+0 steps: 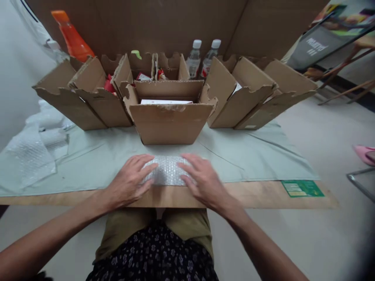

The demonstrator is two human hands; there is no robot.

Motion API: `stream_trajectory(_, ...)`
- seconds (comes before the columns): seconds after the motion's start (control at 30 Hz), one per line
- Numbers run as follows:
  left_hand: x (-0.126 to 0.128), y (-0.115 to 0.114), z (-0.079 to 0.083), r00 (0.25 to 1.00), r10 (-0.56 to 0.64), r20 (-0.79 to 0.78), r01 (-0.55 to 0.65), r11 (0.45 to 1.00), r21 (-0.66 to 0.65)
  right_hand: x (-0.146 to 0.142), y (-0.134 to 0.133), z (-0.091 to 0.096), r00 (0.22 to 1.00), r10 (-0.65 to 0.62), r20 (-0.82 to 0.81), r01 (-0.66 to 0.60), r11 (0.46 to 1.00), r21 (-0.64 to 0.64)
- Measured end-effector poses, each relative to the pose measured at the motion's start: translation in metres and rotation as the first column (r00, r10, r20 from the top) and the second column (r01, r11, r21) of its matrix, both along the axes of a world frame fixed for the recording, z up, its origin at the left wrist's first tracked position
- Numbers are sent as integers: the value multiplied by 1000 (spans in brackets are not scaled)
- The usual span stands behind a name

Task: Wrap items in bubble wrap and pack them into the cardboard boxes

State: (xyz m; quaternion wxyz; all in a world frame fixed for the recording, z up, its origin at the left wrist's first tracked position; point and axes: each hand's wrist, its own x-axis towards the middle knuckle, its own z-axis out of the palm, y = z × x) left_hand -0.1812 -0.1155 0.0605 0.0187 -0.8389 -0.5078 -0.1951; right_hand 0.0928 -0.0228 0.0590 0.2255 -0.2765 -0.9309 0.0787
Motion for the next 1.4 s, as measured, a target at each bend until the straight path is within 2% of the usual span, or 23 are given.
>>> stream_trajectory(0.07,11,6,-15,997,-3,-74,-2,998,-68,-32,1,-11,990,110,89,-109,994,-21)
stream_trajectory(0.13,13,6,-31,991,-16,-131,0,993,-115,-37,3,-26,976,152,155,-147,988,-43)
stream_trajectory(0.2,10,1,-42,990,-26,-140,6,990,-141,-11,5,-42,983,95,159,-89,995,-43)
stream_trajectory(0.27,6,-3,-46,994,-31,-108,13,986,-165,33,7,-51,992,-28,119,31,999,-22)
stream_trajectory(0.37,3,-3,-42,1000,-27,-13,24,987,-156,90,11,-48,974,-221,40,220,975,24)
stream_trajectory(0.43,-1,-2,-37,996,65,54,-61,996,-66,101,17,-41,962,-272,-8,273,962,32)
stream_trajectory(0.47,-4,-3,-35,987,146,67,-145,989,-16,98,21,-37,962,-273,-20,273,962,25)
stream_trajectory(0.53,-12,-5,-31,942,334,35,-335,941,52,81,30,-33,965,-262,-3,262,965,-7)
stream_trajectory(0.6,-19,-10,-28,883,465,-58,-464,885,39,58,41,-34,960,-275,55,277,960,-44)
stream_trajectory(0.67,-22,-15,-29,845,523,-115,-529,848,-29,42,47,-38,951,-285,116,295,952,-84)
stream_trajectory(0.73,-20,-17,-32,831,547,-102,-556,823,-116,35,46,-42,954,-271,124,286,950,-123)
stream_trajectory(0.83,-14,-18,-35,832,554,-4,-540,810,-229,43,27,-38,961,-273,42,276,939,-205)
stream_trajectory(0.93,-12,-15,-30,847,512,142,-465,844,-269,56,-13,-23,939,-340,-51,296,875,-383)
stream_trajectory(1.0,-11,-9,-21,853,471,222,-408,870,-279,62,-47,-16,913,-392,-118,284,813,-509)
stream_trajectory(1.07,-6,5,-11,871,431,234,-378,894,-239,63,-81,-16,880,-442,-174,246,738,-628)
stream_trajectory(1.17,14,38,1,935,336,108,-322,938,-130,60,-123,-29,829,-524,-195,173,572,-802)
stream_trajectory(1.23,30,59,3,963,271,-6,-270,956,-115,56,-141,-41,809,-552,-201,132,504,-853)
stream_trajectory(1.3,42,66,-1,973,224,-56,-229,970,-84,52,-151,-47,824,-519,-226,91,516,-852)
stream_trajectory(1.33,45,61,-4,980,194,-43,-197,979,-56,50,-153,-49,843,-482,-239,65,533,-844)
stream_trajectory(1.4,45,37,-10,994,93,49,-92,995,-23,46,-156,-48,865,-426,-266,8,541,-841)
